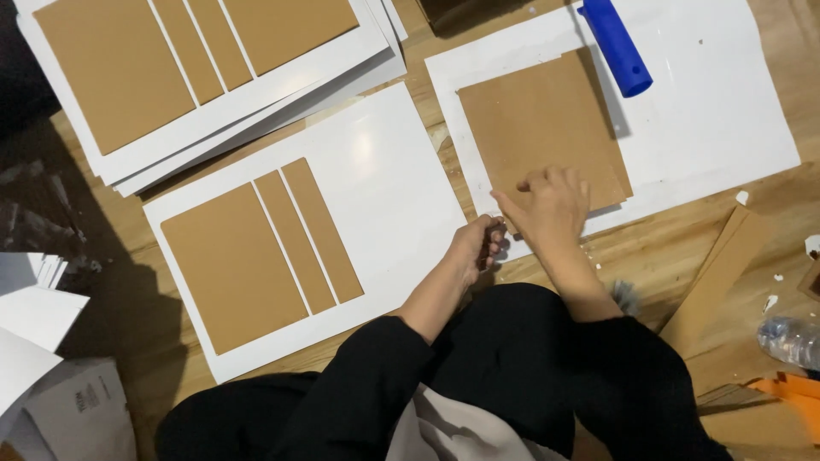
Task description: Applying glue to cardboard strips using a roller and adhering them to a white backing sheet to create a structured folder or cover.
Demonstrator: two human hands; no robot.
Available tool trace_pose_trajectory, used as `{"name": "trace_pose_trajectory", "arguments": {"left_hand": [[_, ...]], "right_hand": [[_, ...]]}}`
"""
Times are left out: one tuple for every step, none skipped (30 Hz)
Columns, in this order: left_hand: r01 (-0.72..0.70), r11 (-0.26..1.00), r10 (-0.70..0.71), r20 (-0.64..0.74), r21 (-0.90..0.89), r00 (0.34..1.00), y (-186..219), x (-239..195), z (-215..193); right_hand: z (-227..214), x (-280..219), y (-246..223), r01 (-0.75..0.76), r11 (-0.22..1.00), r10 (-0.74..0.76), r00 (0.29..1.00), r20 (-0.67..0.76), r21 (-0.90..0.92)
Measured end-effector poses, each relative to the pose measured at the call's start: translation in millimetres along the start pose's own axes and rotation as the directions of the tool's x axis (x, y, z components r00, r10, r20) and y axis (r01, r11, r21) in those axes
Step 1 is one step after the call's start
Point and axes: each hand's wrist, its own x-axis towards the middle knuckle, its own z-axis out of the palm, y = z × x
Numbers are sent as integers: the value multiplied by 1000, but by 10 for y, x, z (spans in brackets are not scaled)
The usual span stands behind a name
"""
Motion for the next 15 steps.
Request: {"name": "trace_pose_trajectory", "arguments": {"left_hand": [[-10,1000,10,-2,-9,1000,-66,75,12],[-22,999,22,15,-25,1000,-127,149,16],[-33,998,34,25,-44,999,-182,219,0],[-43,998,44,15,-56,999,-193,174,34],[-39,997,41,31,-60,999,-204,132,46],[-36,997,39,47,-64,998,-213,96,53],[-41,996,44,33,-78,999,-252,147,-3],[-171,983,173,28,-63,984,-288,204,-62],[-296,954,297,31,-43,954,-335,256,-113],[-297,954,298,20,-49,954,-282,124,-281],[-390,913,395,-23,117,918,-228,5,-430],[-458,842,491,-51,286,870,-174,-110,-582],[-455,846,487,-58,277,871,-167,-157,-811],[-565,745,624,-72,354,778,-164,-202,-1043],[-652,624,745,-78,430,662,-157,-243,-1273]], "right_hand": [[132,68,42,13,1000,-13,1000,-3,1],[266,138,72,55,984,-53,998,15,-172],[417,215,80,101,938,-93,995,40,-333],[445,271,68,116,939,-109,993,40,-325],[493,328,36,114,891,-119,993,17,-439],[549,387,-2,107,831,-132,991,-7,-546],[405,437,-52,123,835,-147,989,-1,-537],[268,493,-98,143,785,-158,987,29,-603],[120,534,-134,157,726,-160,985,57,-669],[-67,552,-144,168,729,-170,984,62,-663],[-257,583,-133,122,665,-145,989,33,-737],[-439,618,-121,74,591,-123,992,1,-803],[-675,547,-183,86,589,-130,991,11,-803],[-909,480,-246,142,774,-183,983,-3,-617],[-1137,439,-305,205,903,-232,972,-28,-379]]}}
